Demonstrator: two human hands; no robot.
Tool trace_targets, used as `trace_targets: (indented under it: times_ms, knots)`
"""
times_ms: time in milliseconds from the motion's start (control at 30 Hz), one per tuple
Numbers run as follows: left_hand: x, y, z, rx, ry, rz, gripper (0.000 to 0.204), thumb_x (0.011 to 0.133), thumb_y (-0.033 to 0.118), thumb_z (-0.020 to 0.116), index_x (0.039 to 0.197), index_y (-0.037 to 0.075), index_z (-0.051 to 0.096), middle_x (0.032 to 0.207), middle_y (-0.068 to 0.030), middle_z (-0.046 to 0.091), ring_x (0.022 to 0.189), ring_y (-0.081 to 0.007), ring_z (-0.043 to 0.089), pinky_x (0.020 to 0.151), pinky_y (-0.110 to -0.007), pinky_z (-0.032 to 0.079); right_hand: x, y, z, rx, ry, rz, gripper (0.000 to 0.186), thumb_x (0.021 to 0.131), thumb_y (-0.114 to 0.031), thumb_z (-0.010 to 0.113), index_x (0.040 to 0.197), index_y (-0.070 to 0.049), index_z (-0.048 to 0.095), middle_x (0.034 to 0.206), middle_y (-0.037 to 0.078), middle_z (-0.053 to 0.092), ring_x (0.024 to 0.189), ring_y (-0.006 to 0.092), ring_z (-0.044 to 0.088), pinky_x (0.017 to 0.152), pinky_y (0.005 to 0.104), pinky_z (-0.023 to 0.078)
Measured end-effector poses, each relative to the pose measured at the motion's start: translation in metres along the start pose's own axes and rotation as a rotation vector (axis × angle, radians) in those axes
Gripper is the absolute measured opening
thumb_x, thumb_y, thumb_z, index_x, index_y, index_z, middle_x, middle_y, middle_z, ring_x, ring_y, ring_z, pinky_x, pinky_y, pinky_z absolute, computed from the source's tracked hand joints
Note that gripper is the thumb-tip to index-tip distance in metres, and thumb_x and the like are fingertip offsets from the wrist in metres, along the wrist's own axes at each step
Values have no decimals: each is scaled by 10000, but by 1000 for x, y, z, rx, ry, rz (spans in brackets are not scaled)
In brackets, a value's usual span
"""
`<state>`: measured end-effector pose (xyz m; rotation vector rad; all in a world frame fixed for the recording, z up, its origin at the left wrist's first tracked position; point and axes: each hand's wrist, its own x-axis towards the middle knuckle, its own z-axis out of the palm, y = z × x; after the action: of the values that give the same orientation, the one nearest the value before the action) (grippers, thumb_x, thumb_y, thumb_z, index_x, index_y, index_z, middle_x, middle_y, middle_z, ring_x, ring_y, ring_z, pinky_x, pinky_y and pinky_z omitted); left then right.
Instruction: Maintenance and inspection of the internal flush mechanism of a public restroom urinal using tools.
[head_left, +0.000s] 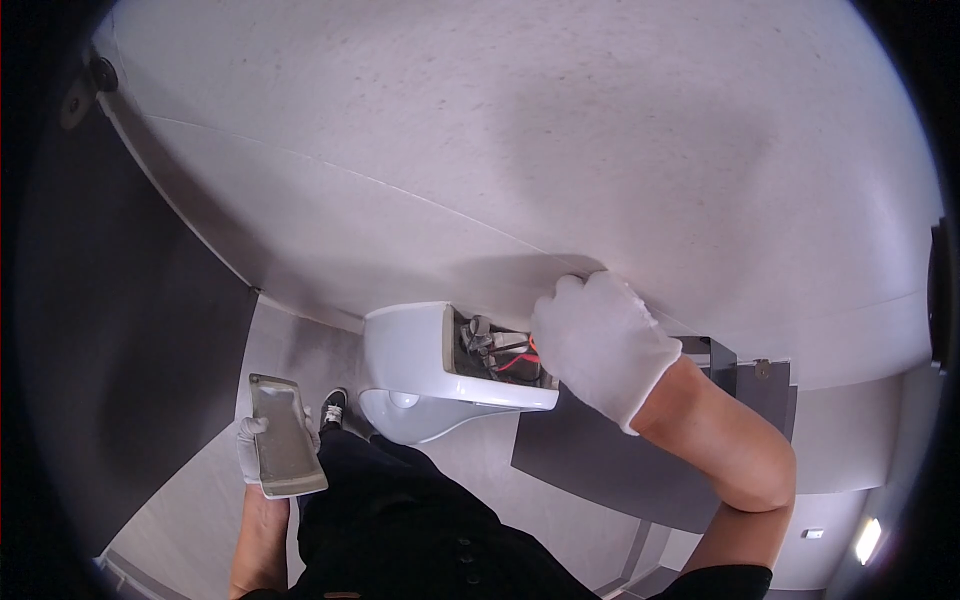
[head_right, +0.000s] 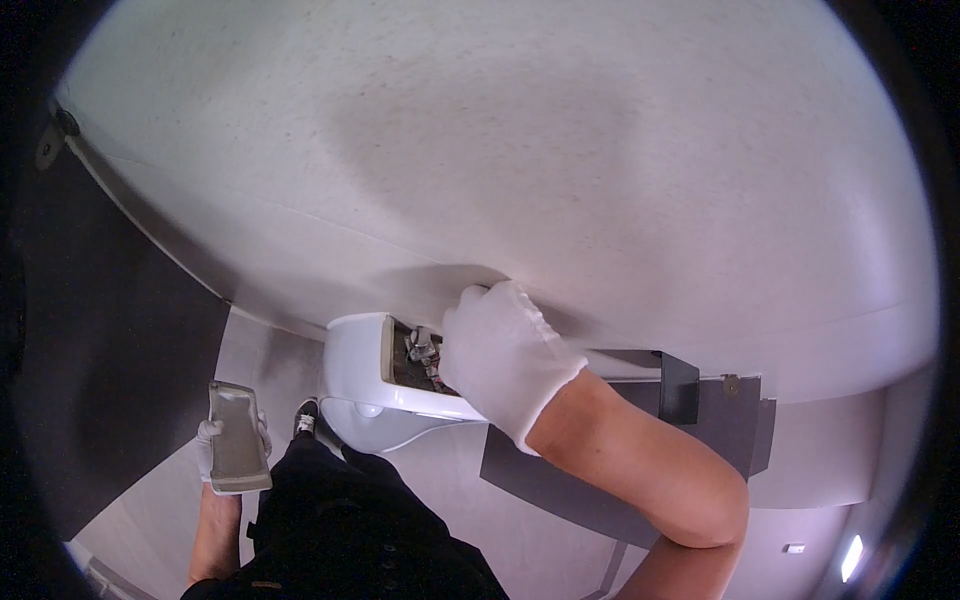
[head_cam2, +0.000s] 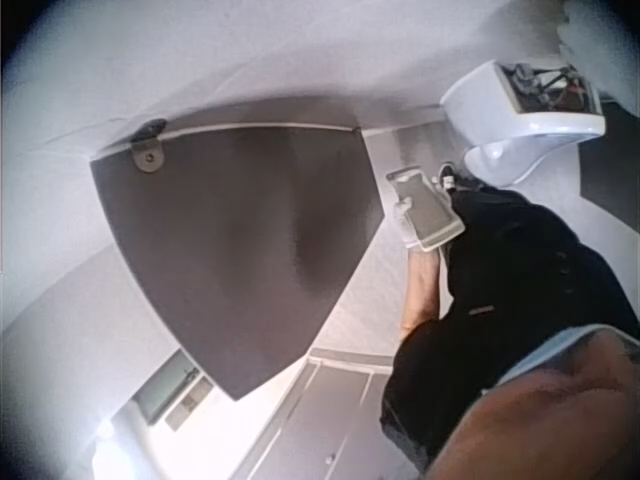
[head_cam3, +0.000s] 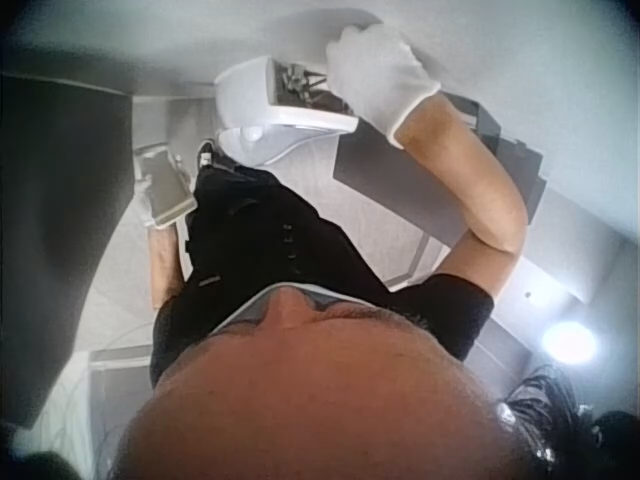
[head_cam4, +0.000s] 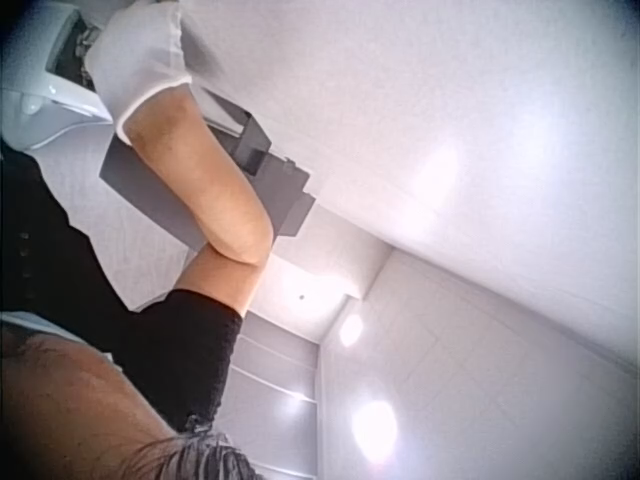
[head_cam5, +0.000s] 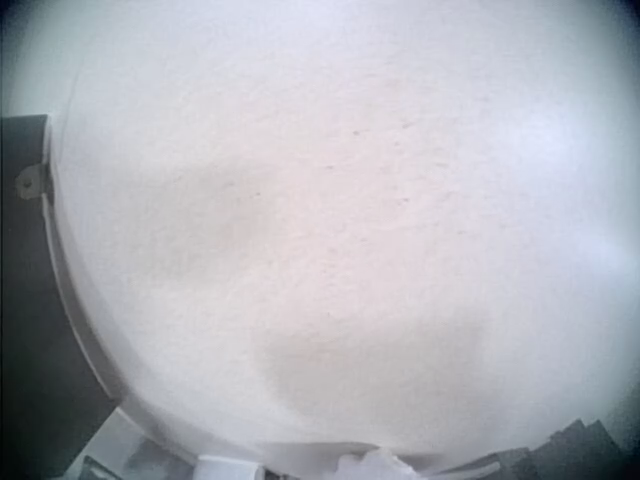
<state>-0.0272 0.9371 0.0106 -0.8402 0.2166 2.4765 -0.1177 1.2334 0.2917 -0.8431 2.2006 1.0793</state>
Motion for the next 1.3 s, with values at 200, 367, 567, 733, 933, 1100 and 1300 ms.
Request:
trace_targets:
  times_ms: [200,367,567,733,933,1100,1300]
  knots:
    - [-1,0,-2,-12,-4,-15,452,665,117,630,1102,25,556,994,-175,593,910,-294,591,811,-421,495,3,2,-7,-31,13,-68,50,698,-128,650,737,-113,676,791,22,586,833,188,571,667,289,457]
    - [-1,2,-4,23,-9,-23,446,669,115,626,1101,26,556,997,-177,595,907,-294,595,806,-417,497,10,7,-5,2,-44,-123,60,700,-111,641,742,-105,684,789,42,610,823,212,600,648,312,487]
    - [-1,0,-2,38,-24,-4,438,664,112,627,1088,27,562,994,-164,599,891,-290,600,791,-409,505,17,10,-16,231,-116,-71,104,708,-73,627,774,-74,708,725,106,653,718,252,668,606,357,533]
    - [-3,-3,4,14,20,-2,438,653,113,635,1077,30,563,980,-158,598,877,-286,602,785,-401,509,15,14,-28,265,-280,-42,131,781,-108,599,830,-67,713,754,118,674,721,249,675,642,335,531]
    - [-4,0,-6,5,56,37,440,650,122,646,1072,30,563,965,-175,595,866,-290,604,775,-399,516,19,14,-29,294,-316,0,131,728,-104,670,846,-75,720,791,119,684,758,242,679,667,331,534]
    - [-3,2,-12,35,12,37,444,663,120,638,1088,19,559,975,-192,596,863,-298,608,775,-407,521,24,13,-17,410,-383,141,134,666,-59,665,789,-79,714,743,118,666,728,266,670,627,337,524]
    - [-3,-1,-5,0,-17,23,444,671,108,631,1097,9,555,976,-205,595,868,-309,611,779,-410,521,24,10,-36,319,-427,85,186,648,-60,682,828,-92,717,772,104,673,742,255,671,641,332,527]
